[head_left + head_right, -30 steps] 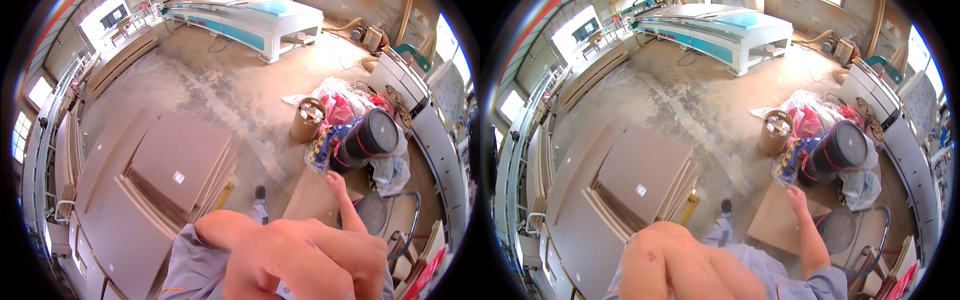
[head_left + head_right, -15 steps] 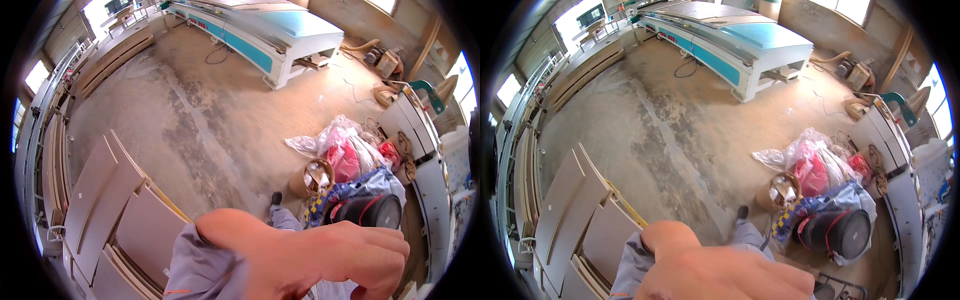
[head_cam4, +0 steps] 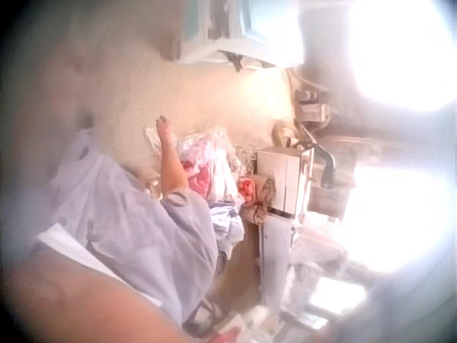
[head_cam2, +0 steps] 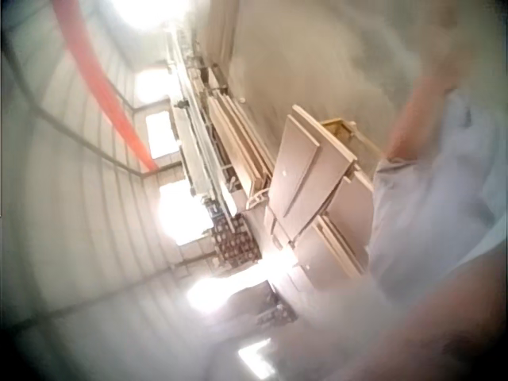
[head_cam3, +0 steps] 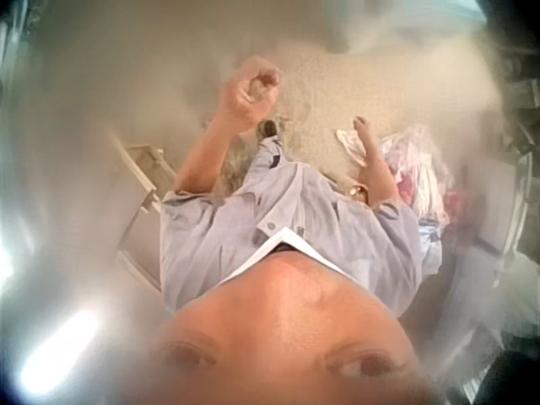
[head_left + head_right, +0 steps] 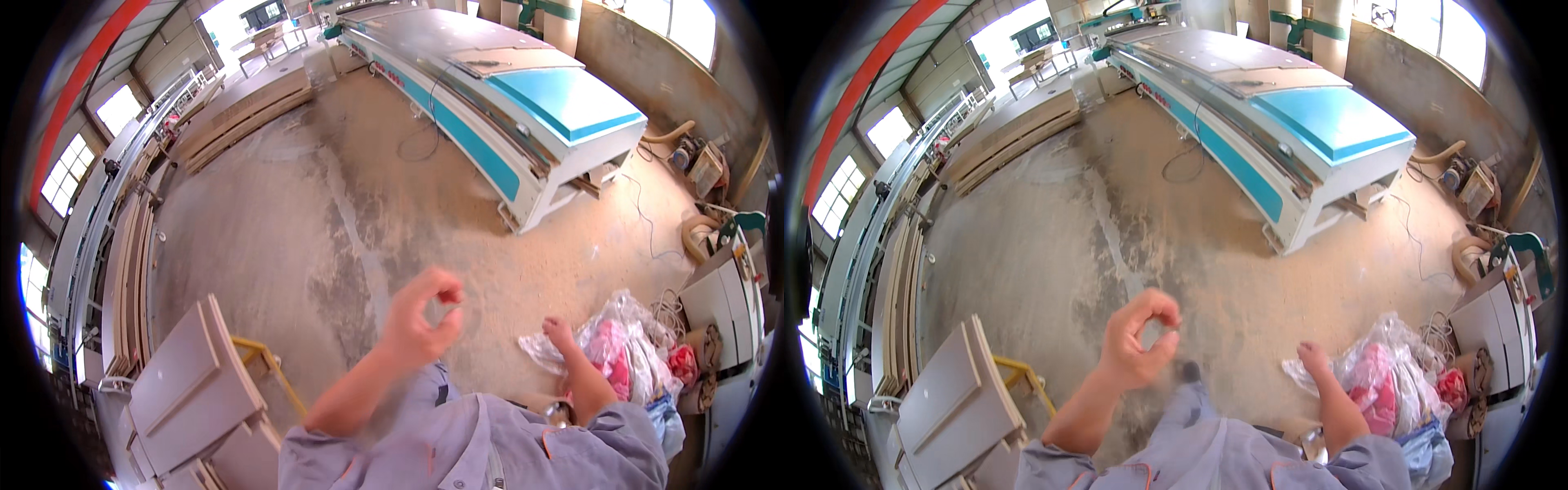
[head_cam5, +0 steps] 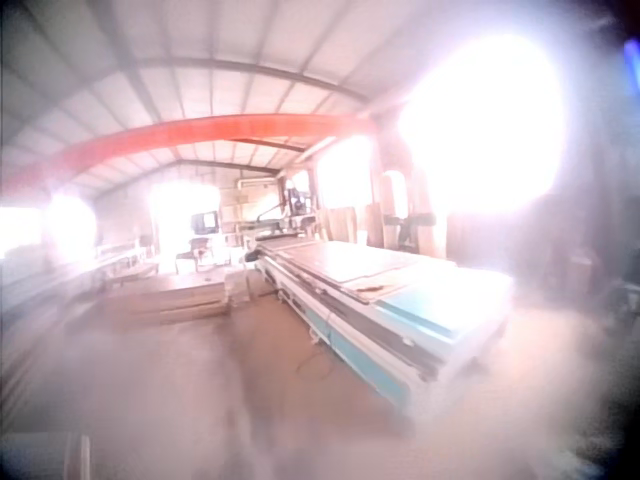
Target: The person applies small white labels to multiple cut wood panels on a large machine table, then walks to a scrap pile to discard a paper slip before returning to handle additional panels.
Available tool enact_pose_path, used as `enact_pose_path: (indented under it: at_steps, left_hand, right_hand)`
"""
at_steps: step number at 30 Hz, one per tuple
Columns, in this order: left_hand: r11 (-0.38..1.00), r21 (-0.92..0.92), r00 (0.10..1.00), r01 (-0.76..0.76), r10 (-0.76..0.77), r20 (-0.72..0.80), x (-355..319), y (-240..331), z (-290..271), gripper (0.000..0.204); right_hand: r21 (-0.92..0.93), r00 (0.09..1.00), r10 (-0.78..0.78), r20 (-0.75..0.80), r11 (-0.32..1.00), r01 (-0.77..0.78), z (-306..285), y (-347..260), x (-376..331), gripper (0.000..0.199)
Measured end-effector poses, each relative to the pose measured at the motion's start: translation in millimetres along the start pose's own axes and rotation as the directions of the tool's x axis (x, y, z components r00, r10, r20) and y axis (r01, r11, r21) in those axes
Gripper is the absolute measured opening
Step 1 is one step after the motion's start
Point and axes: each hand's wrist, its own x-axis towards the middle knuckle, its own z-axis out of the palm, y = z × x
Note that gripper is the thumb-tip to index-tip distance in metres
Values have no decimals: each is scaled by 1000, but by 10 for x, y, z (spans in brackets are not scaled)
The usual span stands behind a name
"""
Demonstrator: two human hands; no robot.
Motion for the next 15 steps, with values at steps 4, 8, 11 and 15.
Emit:
enact_pose_path:
  at_steps: [4,8,11,15]
  left_hand:
    - [970,123,977,212,-206,-62,517,-1125,-570,13]
    - [979,-135,978,150,-127,166,1509,-1561,-1094,11]
    - [907,-412,899,87,107,424,2477,-1612,-1578,14]
    - [612,-789,742,56,503,443,3604,-1519,-1983,21]
  right_hand:
    - [151,989,-149,17,978,145,634,-1485,1429,37]
    - [-62,990,77,115,996,-70,1213,-1338,1949,33]
    - [-429,878,273,393,899,-87,1389,-788,1949,32]
    - [-444,861,297,412,891,-95,1709,-706,2104,24]
